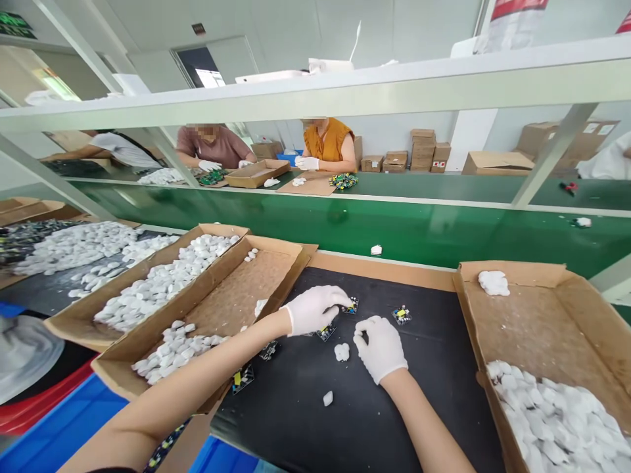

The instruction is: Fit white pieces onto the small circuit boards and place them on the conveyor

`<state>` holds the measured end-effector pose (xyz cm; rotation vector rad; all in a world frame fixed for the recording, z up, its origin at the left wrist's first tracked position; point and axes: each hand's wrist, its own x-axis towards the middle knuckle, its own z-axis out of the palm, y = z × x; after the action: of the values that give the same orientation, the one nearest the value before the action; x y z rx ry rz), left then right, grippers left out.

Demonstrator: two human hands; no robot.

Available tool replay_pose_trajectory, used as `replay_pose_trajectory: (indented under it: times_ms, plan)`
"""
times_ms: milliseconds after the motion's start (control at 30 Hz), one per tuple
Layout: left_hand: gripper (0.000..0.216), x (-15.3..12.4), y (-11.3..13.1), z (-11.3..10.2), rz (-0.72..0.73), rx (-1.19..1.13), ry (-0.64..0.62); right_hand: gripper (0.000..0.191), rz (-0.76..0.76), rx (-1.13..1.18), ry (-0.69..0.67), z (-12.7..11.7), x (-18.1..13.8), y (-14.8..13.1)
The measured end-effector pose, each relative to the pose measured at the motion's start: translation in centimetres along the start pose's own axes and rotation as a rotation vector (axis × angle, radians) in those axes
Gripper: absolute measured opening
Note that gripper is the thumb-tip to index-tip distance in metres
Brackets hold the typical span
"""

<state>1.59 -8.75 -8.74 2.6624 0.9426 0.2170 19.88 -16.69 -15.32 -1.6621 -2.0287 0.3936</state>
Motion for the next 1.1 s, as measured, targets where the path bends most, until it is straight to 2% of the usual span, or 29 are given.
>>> replay_pose_trajectory:
  times_ms: [100, 200, 300, 433, 533, 667, 800, 900, 1000, 1100]
  plan:
    - [0.022, -2.0, 2.2, 0.4, -0.042, 0.014, 0.002, 0.029, 0.034, -0.011, 0.044, 0.0, -0.1, 0.1]
    - [0.016, -3.1, 3.4, 1.6, -0.087, -0.013, -0.054, 0.043, -0.024, -0.007, 0.043, -0.1, -0.5, -0.5]
    - [0.013, -3.1, 3.5, 2.7, -0.108, -0.097, -0.093, 0.037, -0.134, 0.000, -0.049, -0.4, -1.1, -1.4]
    - [0.010, -2.9, 3.1, 3.4, -0.156, -0.163, -0.013, 0.039, -0.136, 0.031, -0.103, -0.5, -1.3, -1.9]
    - [0.012, -3.0, 3.3, 3.3, -0.175, -0.235, 0.075, 0.035, -0.063, 0.226, -0.111, -0.5, -1.0, -1.9]
    - [0.014, -3.3, 4.2, 2.8, -0.188, -0.384, 0.204, 0.025, 0.116, 0.632, -0.109, -1.0, -0.6, -2.0]
    - [0.008, -3.6, 5.2, 2.6, -0.188, -0.828, 0.292, 0.025, 0.165, 1.062, -0.110, -1.7, -0.7, -2.3]
    - [0.009, -3.9, 6.1, 2.8, -0.232, -1.111, 0.340, 0.028, 0.293, 1.303, -0.078, -2.0, -0.9, -2.6]
    - [0.013, -4.1, 7.0, 3.4, -0.218, -1.240, 0.425, 0.028, 0.349, 1.402, -0.102, -2.5, -0.9, -3.0]
    - [0.013, -4.2, 7.6, 4.4, -0.208, -1.196, 0.553, 0.030, 0.314, 1.352, -0.073, -2.7, -0.8, -3.2]
